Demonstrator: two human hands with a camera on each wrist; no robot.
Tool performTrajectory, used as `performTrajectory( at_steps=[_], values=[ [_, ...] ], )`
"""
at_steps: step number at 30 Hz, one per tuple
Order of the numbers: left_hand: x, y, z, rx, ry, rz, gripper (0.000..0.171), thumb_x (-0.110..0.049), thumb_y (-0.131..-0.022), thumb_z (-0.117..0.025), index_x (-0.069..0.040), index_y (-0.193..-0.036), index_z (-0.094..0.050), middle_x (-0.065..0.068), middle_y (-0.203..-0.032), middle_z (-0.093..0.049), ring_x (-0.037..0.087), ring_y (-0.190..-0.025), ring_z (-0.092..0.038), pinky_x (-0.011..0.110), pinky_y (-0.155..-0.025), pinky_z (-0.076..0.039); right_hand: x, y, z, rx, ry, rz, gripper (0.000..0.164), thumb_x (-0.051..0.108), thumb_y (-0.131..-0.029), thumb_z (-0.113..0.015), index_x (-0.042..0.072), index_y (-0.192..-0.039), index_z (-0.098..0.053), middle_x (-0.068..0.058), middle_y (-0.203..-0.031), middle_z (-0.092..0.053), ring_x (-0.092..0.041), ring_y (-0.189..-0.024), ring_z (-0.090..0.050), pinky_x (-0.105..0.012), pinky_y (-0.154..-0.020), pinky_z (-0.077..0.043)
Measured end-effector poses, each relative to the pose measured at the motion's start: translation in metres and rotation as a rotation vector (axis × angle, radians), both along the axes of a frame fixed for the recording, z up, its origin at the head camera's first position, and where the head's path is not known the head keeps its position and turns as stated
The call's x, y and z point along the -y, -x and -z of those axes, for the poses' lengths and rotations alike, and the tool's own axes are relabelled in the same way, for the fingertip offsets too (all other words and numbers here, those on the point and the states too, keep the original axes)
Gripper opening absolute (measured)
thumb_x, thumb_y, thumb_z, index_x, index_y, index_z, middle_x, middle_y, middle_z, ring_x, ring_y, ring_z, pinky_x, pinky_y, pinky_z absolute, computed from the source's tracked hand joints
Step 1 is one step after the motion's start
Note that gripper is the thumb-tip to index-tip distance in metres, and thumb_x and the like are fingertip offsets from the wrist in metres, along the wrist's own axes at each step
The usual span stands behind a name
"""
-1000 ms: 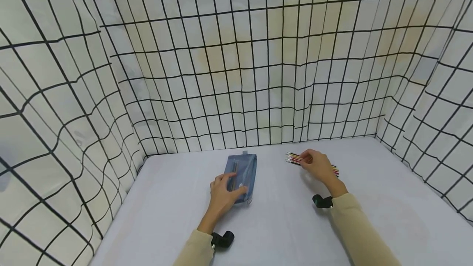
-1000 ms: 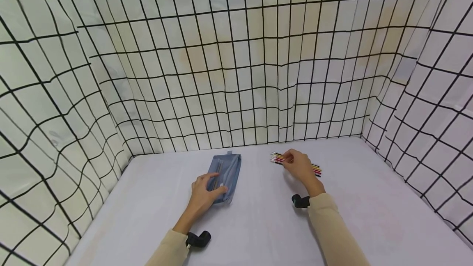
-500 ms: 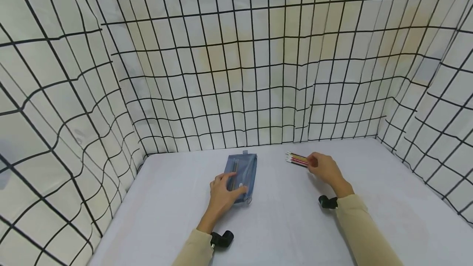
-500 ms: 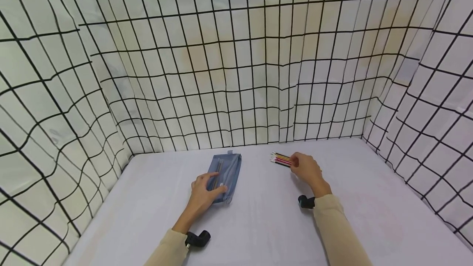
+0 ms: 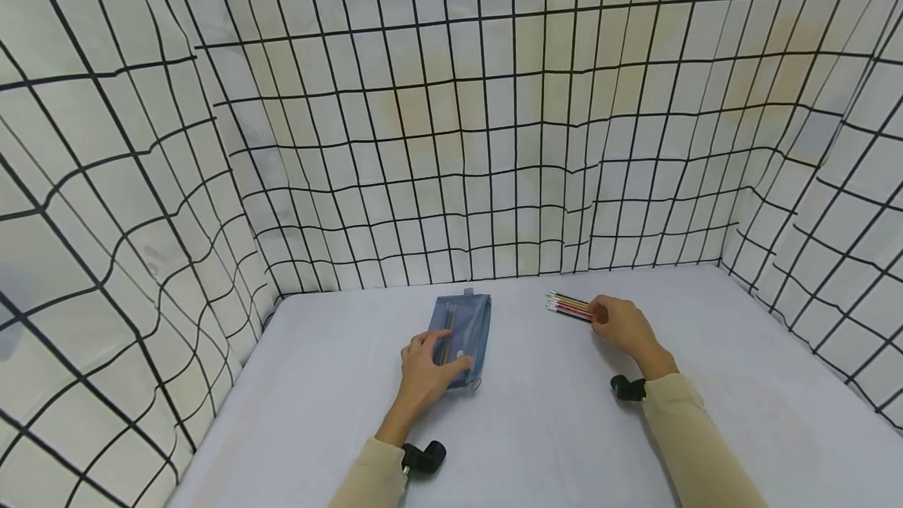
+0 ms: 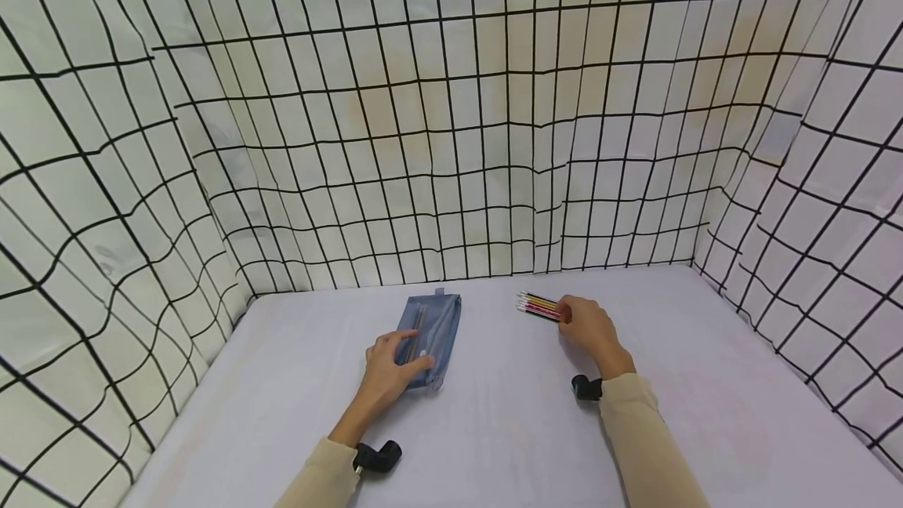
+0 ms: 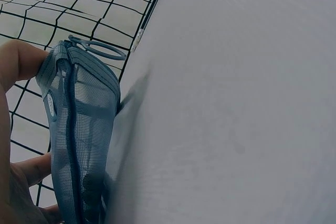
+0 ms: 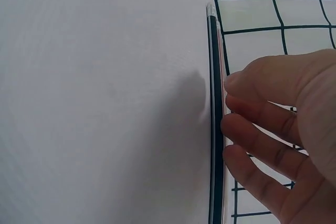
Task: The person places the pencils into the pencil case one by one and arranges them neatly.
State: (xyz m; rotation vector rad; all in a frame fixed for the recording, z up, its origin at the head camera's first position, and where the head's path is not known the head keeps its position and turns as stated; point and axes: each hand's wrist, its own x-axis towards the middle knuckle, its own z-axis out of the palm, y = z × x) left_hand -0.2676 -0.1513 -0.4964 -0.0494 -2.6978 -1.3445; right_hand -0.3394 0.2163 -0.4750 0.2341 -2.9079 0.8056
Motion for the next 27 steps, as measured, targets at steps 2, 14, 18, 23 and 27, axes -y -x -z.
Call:
performTrajectory(
  at_steps=[2,14,18,23,27],
  values=[
    [-0.0002,-0.0001,-0.0003,-0.001,0.002,0.001,0.07,-0.051,-0.081,-0.076,-0.018,-0.141,-0.06,0.019,-0.154,-0.042,0.04,-0.138,-0.035,0.066,-0.106,-0.039,0.0001,0.0006,0.0004,0.007,-0.006,-0.001,0.023,0.005,-0.09,-0.067,0.003,-0.112,-0.07,-0.01,-0.097,-0.07,-0.022,-0.085,-0.059,-0.038,-0.075,-0.05],
    [-0.0014,-0.0009,-0.0012,-0.006,0.006,0.001,0.069,-0.049,-0.081,-0.077,-0.017,-0.14,-0.059,0.02,-0.153,-0.041,0.04,-0.137,-0.035,0.066,-0.105,-0.04,-0.0019,0.0033,0.0027,0.013,-0.042,0.009,0.023,0.005,-0.089,-0.07,0.005,-0.111,-0.07,-0.01,-0.099,-0.071,-0.023,-0.088,-0.062,-0.044,-0.079,-0.052],
    [-0.0008,-0.0007,-0.0009,-0.005,0.009,0.003,0.07,-0.05,-0.081,-0.076,-0.017,-0.141,-0.059,0.02,-0.153,-0.041,0.041,-0.137,-0.035,0.066,-0.105,-0.04,-0.0017,0.003,0.0022,0.009,-0.048,0.01,0.023,0.004,-0.088,-0.07,0.005,-0.111,-0.071,-0.01,-0.098,-0.071,-0.024,-0.087,-0.063,-0.044,-0.078,-0.052],
    [-0.0003,-0.0015,-0.0018,-0.001,0.003,0.0,0.071,-0.051,-0.08,-0.076,-0.018,-0.141,-0.059,0.02,-0.154,-0.041,0.041,-0.138,-0.035,0.067,-0.105,-0.039,-0.0029,0.0031,0.004,0.007,-0.05,0.0,0.023,0.003,-0.087,-0.068,0.005,-0.11,-0.071,-0.009,-0.095,-0.07,-0.022,-0.083,-0.06,-0.041,-0.074,-0.05],
    [-0.0006,-0.0013,-0.0015,0.004,0.004,0.001,0.071,-0.051,-0.081,-0.076,-0.018,-0.141,-0.059,0.02,-0.154,-0.04,0.041,-0.139,-0.034,0.067,-0.106,-0.039,-0.0032,0.0035,0.0045,0.032,-0.051,0.002,0.022,0.002,-0.088,-0.068,0.006,-0.109,-0.072,-0.008,-0.095,-0.07,-0.022,-0.083,-0.06,-0.04,-0.074,-0.05]
  ],
)
